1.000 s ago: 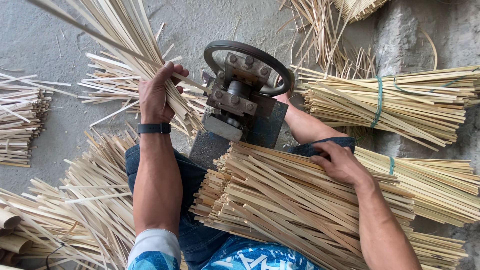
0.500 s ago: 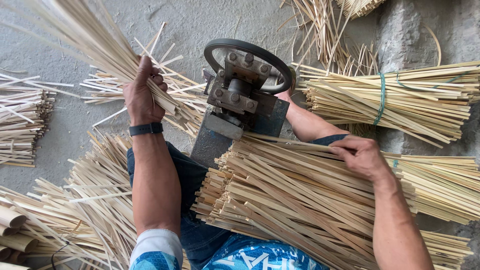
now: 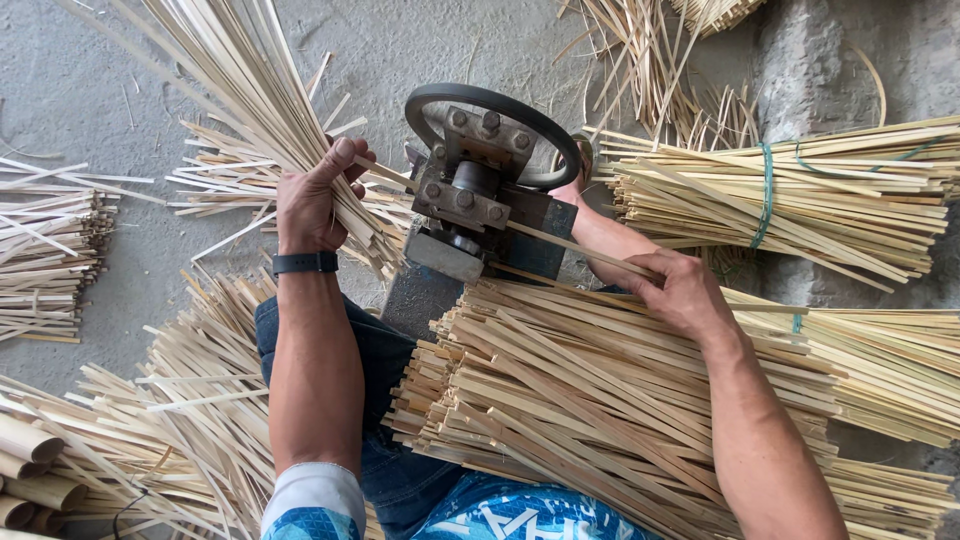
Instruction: The person unties a bundle of bamboo strips and feeds them one by one through a manual splitting machine. The strips are separated into thinner pieces and collected in a pile on the floor.
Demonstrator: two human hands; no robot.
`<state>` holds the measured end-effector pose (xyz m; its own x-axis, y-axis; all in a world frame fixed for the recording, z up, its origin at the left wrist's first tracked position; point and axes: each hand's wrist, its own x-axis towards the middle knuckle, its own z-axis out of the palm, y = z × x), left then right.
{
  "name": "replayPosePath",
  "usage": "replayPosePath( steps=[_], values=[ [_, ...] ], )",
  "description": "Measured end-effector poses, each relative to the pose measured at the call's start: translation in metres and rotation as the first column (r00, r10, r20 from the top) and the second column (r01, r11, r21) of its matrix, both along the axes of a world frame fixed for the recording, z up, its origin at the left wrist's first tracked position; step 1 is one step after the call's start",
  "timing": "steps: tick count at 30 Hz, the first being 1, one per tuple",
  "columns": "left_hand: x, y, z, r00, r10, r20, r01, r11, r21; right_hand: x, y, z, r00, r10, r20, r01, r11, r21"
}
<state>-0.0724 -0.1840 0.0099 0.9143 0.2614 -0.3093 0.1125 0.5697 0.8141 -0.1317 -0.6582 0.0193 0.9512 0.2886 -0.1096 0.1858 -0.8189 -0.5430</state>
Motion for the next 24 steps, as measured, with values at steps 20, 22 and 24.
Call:
replayPosePath(
  steps=[20, 22, 24],
  values=[
    [0.004, 0.034, -0.015, 0.952, 0.267, 0.147, -0.224, 0.94, -0.256, -0.029, -0.038, 0.022, 0.997, -0.032, 0.068, 0.036, 0.998, -0.054],
    [0.003, 0.038, -0.017, 0.946, 0.299, 0.127, -0.264, 0.936, -0.233, -0.03, -0.04, 0.02, 0.995, -0.017, 0.098, 0.018, 1.0, -0.014],
    [0.002, 0.038, -0.017, 0.954, 0.268, 0.134, -0.244, 0.954, -0.173, -0.031, -0.045, 0.019, 0.993, -0.016, 0.114, 0.018, 1.0, -0.019]
  ],
)
